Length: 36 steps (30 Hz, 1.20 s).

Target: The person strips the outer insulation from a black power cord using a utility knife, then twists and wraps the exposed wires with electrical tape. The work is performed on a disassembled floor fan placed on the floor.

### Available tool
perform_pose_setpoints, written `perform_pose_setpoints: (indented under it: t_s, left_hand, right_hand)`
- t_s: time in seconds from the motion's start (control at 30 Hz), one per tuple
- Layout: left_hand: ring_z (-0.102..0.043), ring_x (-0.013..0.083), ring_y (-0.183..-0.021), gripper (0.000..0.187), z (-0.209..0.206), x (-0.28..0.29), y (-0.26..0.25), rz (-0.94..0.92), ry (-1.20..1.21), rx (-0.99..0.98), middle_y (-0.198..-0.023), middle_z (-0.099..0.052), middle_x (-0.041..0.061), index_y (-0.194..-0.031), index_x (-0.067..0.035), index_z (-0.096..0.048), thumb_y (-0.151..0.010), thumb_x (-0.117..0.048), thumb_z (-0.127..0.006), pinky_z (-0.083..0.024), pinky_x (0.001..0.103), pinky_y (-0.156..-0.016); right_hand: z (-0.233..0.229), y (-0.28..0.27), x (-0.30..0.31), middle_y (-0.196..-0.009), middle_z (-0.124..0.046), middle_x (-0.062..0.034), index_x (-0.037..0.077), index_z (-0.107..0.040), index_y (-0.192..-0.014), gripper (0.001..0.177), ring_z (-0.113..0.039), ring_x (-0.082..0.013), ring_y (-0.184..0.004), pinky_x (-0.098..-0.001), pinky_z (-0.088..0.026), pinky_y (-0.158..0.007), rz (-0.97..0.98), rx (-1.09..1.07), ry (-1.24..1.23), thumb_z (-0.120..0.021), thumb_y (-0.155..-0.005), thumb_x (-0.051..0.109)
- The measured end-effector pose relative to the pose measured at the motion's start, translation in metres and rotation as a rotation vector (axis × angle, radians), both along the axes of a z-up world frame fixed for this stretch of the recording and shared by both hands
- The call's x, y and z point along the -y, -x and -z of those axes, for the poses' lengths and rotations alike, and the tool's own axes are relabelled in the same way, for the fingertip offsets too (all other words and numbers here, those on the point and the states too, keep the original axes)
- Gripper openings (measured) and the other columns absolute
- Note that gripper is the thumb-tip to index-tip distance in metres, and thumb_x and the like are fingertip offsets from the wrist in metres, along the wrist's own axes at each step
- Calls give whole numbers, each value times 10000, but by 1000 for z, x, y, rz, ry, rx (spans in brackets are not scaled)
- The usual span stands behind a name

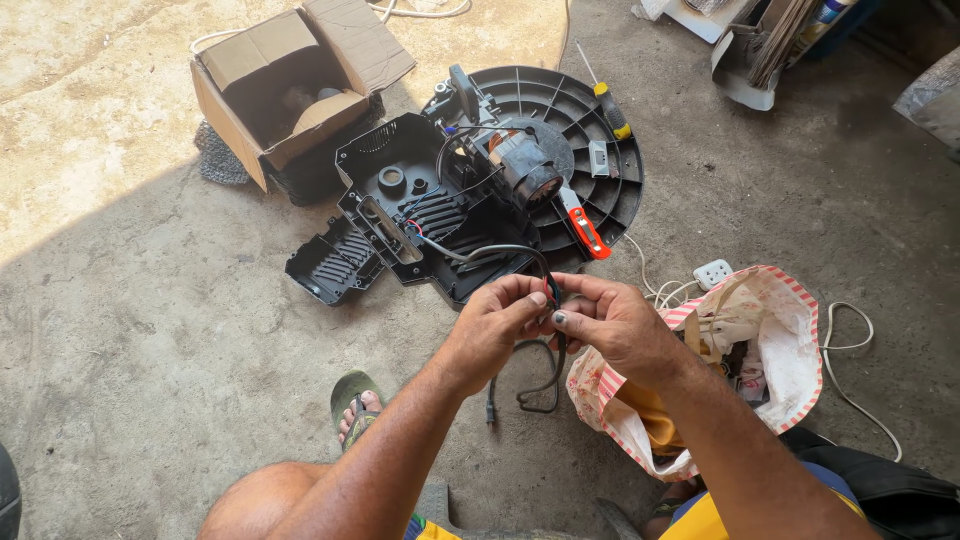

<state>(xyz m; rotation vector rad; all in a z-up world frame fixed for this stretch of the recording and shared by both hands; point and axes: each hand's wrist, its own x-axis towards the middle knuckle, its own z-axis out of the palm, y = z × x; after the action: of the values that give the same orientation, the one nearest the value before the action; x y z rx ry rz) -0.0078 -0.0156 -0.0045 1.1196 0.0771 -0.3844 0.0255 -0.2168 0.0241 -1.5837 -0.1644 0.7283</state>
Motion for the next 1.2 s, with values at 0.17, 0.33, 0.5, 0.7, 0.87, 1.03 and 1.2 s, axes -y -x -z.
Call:
perform_pose_setpoints:
  t_s: [0.17, 0.33, 0.5, 0.7, 0.87, 1.03, 1.2]
  left_hand:
    - [-684, 122, -872, 251, -2, -3, 0, 23, 14, 49, -941, -689, 52, -1114, -24, -634, -1016, -255, -635, -613, 350, -856]
    - [-634, 103, -775, 209, -5, -3, 1, 20, 21, 72, -857, -641, 27, -1062, -57, -622, -1032, -264, -630, -586, 339, -753]
    - [-600, 76, -778, 164, -8, -10, -6, -78, 3, 144, -849, -605, -19, -1024, -84, -610, -1024, -247, -626, -578, 319, -785]
    - [-579, 78, -762, 191, -17, -17, -7, -123, -14, 162, -809, -578, -19, -1021, -90, -632, -1031, -278, -664, -578, 308, -820]
    - [-620, 64, -812, 179, -18, -15, -7, -165, -52, 167, -857, -642, -19, -1035, -78, -667, -991, -249, -698, -574, 286, -802]
    - [-615, 81, -781, 168, -14, -11, -12, -243, -213, 154, -898, -692, 1, -1068, -36, -703, -988, -184, -692, -528, 248, -723]
    - [-669, 105, -739, 181, -16, -11, -15, -249, -668, 51, -872, -731, 32, -1059, -42, -710, -996, -188, -622, -557, 264, -672]
  right_hand:
    - [0, 1, -2, -1019, -772, -100, -1, -486, -1503, 598, -717, -119, -850, -284, -601, -721, -3, -3, -32, -656, -951, 153]
    - [-5, 7, -6, -1028, -779, -115, 5, -529, -1479, 567, -722, -137, -861, -296, -590, -745, 4, -74, -85, -662, -946, 147]
    - [-3, 5, -6, -1133, -748, -95, 25, -494, -1481, 580, -717, -133, -1037, -317, -589, -961, -90, -33, -180, -685, -942, 120]
    - [0, 7, -7, -1130, -760, -96, 16, -600, -1404, 460, -723, -134, -1040, -332, -589, -982, -155, 15, -74, -672, -967, 139]
    - [1, 10, -2, -1085, -760, -118, 32, -619, -1392, 422, -735, -133, -1001, -316, -610, -954, -149, 54, -6, -656, -983, 129]
    - [14, 22, -16, -1144, -738, -83, 0, -622, -1370, 405, -707, -137, -1042, -305, -594, -942, -81, 135, 58, -654, -973, 74]
    - [22, 35, -25, -1307, -679, -127, 29, -480, -1479, 626, -662, -215, -1215, -359, -543, -1019, -149, 355, 263, -703, -915, 181]
